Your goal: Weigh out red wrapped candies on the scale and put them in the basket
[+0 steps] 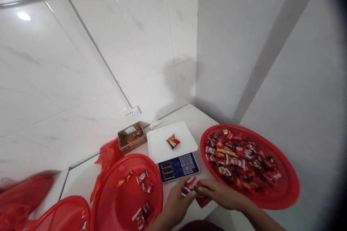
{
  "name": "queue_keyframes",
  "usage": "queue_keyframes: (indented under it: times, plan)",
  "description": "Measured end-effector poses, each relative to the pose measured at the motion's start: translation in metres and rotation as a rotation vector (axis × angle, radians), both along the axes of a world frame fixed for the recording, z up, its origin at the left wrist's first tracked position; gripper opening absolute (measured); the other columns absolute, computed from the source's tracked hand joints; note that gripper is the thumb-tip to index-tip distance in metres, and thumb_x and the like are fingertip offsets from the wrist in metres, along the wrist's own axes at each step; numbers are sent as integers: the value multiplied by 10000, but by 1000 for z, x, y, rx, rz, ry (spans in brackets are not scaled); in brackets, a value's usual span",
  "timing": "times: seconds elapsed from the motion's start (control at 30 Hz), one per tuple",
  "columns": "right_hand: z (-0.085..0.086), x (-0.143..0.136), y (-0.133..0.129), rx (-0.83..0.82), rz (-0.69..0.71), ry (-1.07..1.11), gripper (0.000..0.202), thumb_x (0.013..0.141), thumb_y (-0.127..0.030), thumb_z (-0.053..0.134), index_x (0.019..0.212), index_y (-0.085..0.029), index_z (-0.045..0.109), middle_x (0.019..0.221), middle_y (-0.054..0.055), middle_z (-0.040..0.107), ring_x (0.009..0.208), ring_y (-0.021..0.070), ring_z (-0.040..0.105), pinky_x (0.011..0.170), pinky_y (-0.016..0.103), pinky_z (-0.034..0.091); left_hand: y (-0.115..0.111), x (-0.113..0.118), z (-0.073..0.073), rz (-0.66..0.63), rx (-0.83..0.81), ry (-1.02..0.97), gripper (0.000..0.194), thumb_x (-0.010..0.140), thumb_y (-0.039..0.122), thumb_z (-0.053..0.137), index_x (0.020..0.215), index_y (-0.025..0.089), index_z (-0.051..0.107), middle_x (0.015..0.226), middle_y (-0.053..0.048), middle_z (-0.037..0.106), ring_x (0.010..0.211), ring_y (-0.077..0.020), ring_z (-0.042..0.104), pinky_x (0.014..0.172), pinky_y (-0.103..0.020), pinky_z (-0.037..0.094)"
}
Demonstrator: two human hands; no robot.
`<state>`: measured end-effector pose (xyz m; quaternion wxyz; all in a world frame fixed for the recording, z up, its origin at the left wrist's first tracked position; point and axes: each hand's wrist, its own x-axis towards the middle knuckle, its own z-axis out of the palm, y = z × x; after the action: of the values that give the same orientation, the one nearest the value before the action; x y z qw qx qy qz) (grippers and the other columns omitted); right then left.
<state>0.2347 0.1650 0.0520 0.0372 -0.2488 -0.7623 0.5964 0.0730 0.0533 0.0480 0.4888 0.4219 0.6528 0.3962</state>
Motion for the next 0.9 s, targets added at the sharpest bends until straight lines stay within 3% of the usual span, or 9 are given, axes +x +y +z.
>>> queue_keyframes:
  times: [0.07, 0.13, 0.27, 0.4, 0.6, 0.77, 0.9]
  plan:
    - [4, -11, -10, -77, 44, 43, 382, 850, -469, 414, 844, -161, 640, 824, 30, 665, 755, 159, 583, 694, 273, 437, 6, 5, 4, 30, 6, -89, 295, 736, 376, 578, 920, 146, 594, 803, -45, 606, 637, -135, 544, 542, -259, 453]
    - [-1, -17, -13, -114, -26, 59, 372, 843, -457, 431, 813, -146, 634, 783, 35, 659, 728, 154, 578, 671, 269, 428, 9, 5, 7, 115, 5, -175, 283, 716, 425, 603, 788, 156, 554, 722, -10, 568, 591, -116, 521, 541, -259, 448]
    - [-15, -18, -12, -121, -182, 49, 314, 797, -424, 494, 699, -145, 598, 673, 21, 627, 653, 145, 550, 609, 261, 404, 8, -2, 11, 275, -83, -423, 386, 631, 486, 680, 752, 169, 497, 755, -4, 580, 637, -121, 549, 627, -296, 457]
    - [-14, -18, -11, -148, -215, 55, 302, 768, -423, 506, 642, -159, 582, 603, 5, 598, 591, 140, 526, 576, 262, 387, 9, -10, 8, 334, -125, -552, 380, 571, 440, 745, 693, 155, 527, 686, 6, 577, 615, -102, 522, 616, -259, 405]
    - [-11, -51, 13, -155, -390, 58, 302, 716, -455, 538, 673, -160, 587, 574, -16, 583, 537, 122, 504, 531, 249, 379, 42, -37, -2, 454, -35, -565, 413, 486, 414, 796, 593, 157, 492, 553, 48, 515, 506, -62, 453, 536, -217, 359]
    - [-19, -77, 42, -38, -498, 60, 340, 753, -461, 455, 760, -154, 602, 659, 6, 637, 602, 141, 565, 549, 255, 427, 85, -74, -2, 559, 2, -511, 295, 599, 320, 759, 644, 149, 523, 589, 36, 538, 547, -66, 496, 562, -201, 412]
    - [-28, -60, 70, 107, -563, -19, 338, 782, -387, 411, 924, -153, 610, 838, 53, 677, 754, 178, 617, 642, 290, 469, 111, -112, -2, 697, -35, -462, 113, 787, 240, 602, 806, 138, 557, 731, 12, 573, 626, -71, 531, 624, -223, 466]
